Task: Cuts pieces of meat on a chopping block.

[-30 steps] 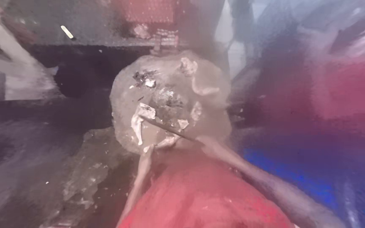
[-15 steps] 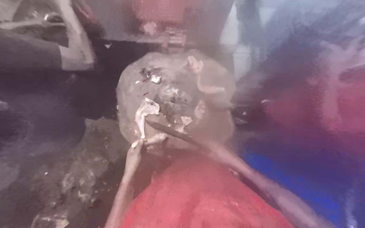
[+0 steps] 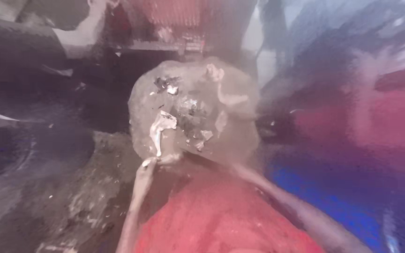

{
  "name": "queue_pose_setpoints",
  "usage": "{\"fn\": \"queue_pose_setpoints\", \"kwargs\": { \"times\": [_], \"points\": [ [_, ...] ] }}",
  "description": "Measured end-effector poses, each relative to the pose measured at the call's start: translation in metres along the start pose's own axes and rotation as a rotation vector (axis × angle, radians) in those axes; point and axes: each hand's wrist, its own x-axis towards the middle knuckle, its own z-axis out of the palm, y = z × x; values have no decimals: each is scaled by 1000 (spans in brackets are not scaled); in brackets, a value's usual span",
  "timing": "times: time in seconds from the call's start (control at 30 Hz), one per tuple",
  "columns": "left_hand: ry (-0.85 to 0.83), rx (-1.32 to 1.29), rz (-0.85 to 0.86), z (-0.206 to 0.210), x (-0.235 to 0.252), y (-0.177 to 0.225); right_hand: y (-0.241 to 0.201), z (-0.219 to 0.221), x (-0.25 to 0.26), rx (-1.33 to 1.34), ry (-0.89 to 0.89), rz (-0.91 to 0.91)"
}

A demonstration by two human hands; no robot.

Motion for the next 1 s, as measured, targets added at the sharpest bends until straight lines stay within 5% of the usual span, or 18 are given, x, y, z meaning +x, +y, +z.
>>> {"fn": "queue_pose_setpoints", "kwargs": {
  "times": [0.17, 0.3, 0.43, 0.53, 0.7, 0.8, 0.9, 1.0],
  "points": [
    [-169, -171, 79, 41, 6, 34, 32, -1, 0, 279, 190, 242],
    [-281, -167, -42, 99, 40, 5, -14, -28, -6, 318, 478, 269],
    [-359, 51, -176, 124, 53, -35, -75, -51, -43, 430, 685, -52],
    [-372, 59, -218, 128, 47, -39, -76, -35, -44, 369, 879, -354],
    [-378, 198, -173, 121, 50, -31, 5, -18, 23, 200, 329, 153],
    [-387, 177, -135, 114, 52, -39, -1, -27, 26, 155, 291, 216],
    [-405, 122, -166, 113, 47, -43, -53, -41, -8, 254, 409, 85],
    [-412, 115, -203, 118, 40, -37, -95, -45, -45, 346, 608, -286]
  ]
}}
